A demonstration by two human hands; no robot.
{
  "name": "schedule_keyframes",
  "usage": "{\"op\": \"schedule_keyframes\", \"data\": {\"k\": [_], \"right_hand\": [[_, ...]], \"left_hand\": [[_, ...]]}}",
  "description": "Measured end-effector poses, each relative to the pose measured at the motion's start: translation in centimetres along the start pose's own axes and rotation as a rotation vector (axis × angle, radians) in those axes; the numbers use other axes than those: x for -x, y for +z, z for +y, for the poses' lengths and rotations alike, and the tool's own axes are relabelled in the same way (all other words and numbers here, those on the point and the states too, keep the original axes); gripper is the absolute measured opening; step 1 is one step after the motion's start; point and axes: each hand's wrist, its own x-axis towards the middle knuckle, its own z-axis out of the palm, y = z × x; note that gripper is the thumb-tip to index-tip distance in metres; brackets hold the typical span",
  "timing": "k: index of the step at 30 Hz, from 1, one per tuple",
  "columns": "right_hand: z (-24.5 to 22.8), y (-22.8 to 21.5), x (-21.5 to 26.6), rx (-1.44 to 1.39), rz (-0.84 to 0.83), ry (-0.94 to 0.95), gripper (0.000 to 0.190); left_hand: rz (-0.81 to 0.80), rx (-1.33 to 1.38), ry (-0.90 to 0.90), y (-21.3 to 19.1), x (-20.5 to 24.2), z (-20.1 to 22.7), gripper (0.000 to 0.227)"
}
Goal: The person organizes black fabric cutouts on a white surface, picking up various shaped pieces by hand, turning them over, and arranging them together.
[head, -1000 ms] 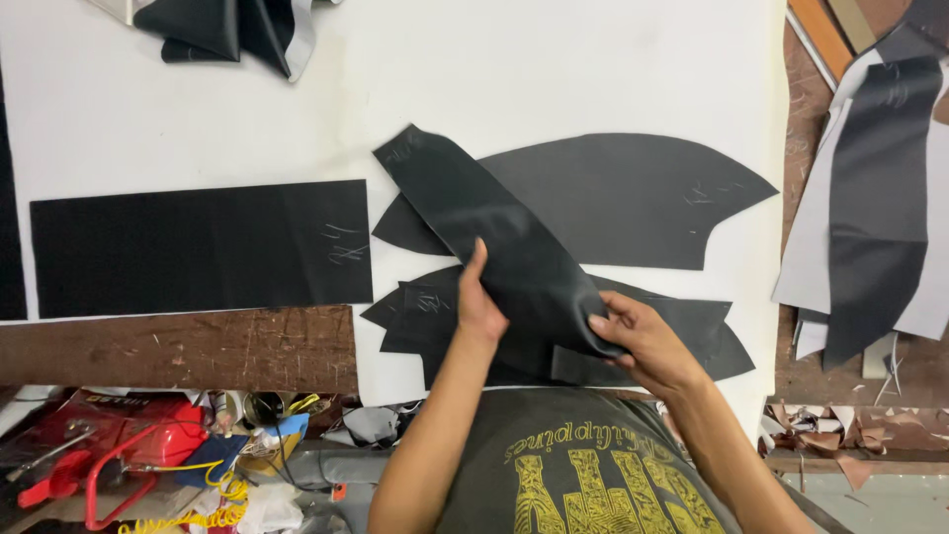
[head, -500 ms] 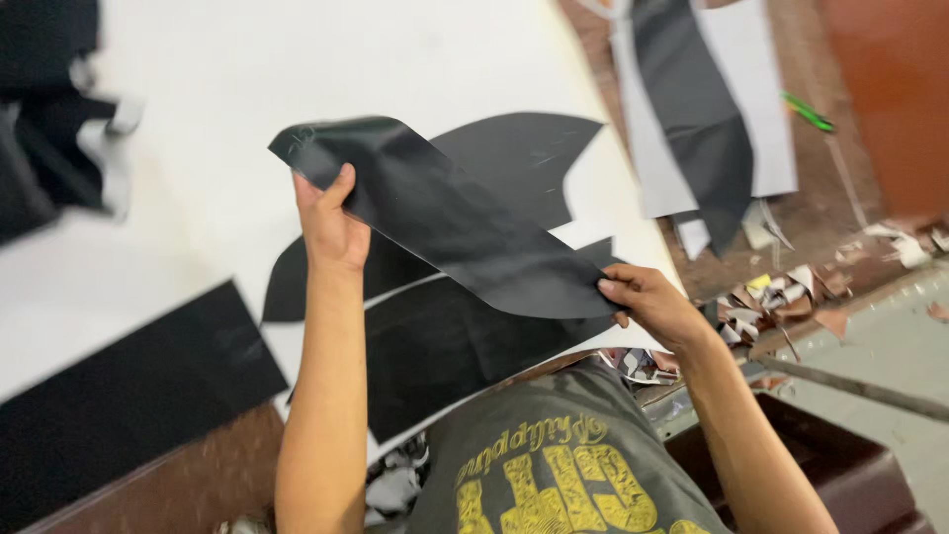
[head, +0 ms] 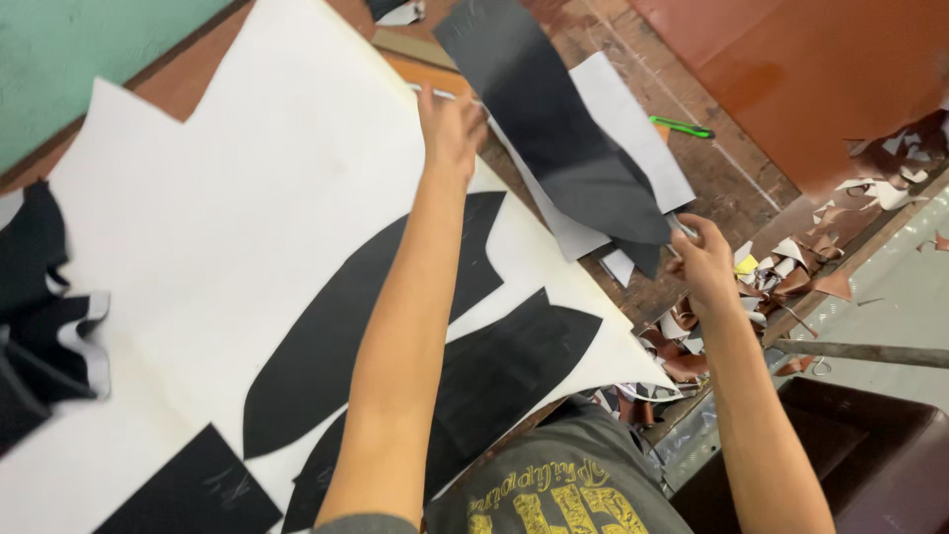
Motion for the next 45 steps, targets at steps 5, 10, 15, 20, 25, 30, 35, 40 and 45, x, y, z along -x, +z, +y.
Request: {"op": "schedule_keyframes", "data": {"k": [5, 10, 15, 20, 25, 30, 35, 40, 45], "right_hand": [[4.0, -2.4, 1.3, 0.053, 0.223, 0.016, 0.030], [7.7, 3.9, 7.5, 0.319, 0.050, -0.028, 0.026], [8.2, 13.9, 12.7, 0.551, -0.549, 0.018, 0.044], [9.7, 19.4, 14.4, 1.158, -0.713, -0.214, 0.066], [13.8, 18.1, 13.1, 1.123, -0.630, -0.189, 0.067], [17.6, 17.7, 10.5, 1.167, -0.567, -0.068, 0.069], [18.9, 17.5, 9.6, 1.146, -0.541, 0.085, 0.070], [15.6, 19.9, 10.5, 0.738, -0.607, 0.087, 0.059], [9.3, 24.0, 11.9, 0.309, -0.697, 0.521, 0.068]], "left_hand": [[0.141, -0.157, -0.220, -9.8, 5.9, -7.1, 0.080], [0.445, -0.228, -0.080, -23.3, 11.1, -6.2, 0.048], [0.796, -0.451, 0.174, -40.1, 16.8, 1.2, 0.033], [1.179, -1.071, 0.310, -51.6, 14.1, 8.8, 0.035], [1.286, -1.490, 0.265, -60.6, 18.6, 15.0, 0.054], [1.190, -1.658, 0.076, -62.6, 14.9, 20.0, 0.065], [1.118, -1.889, 0.284, -58.4, 14.0, 22.0, 0.014], [0.816, -1.567, 0.791, -44.3, 18.8, 16.5, 0.012], [0.473, -1.353, 0.775, -28.0, 26.9, 6.1, 0.016]]}}
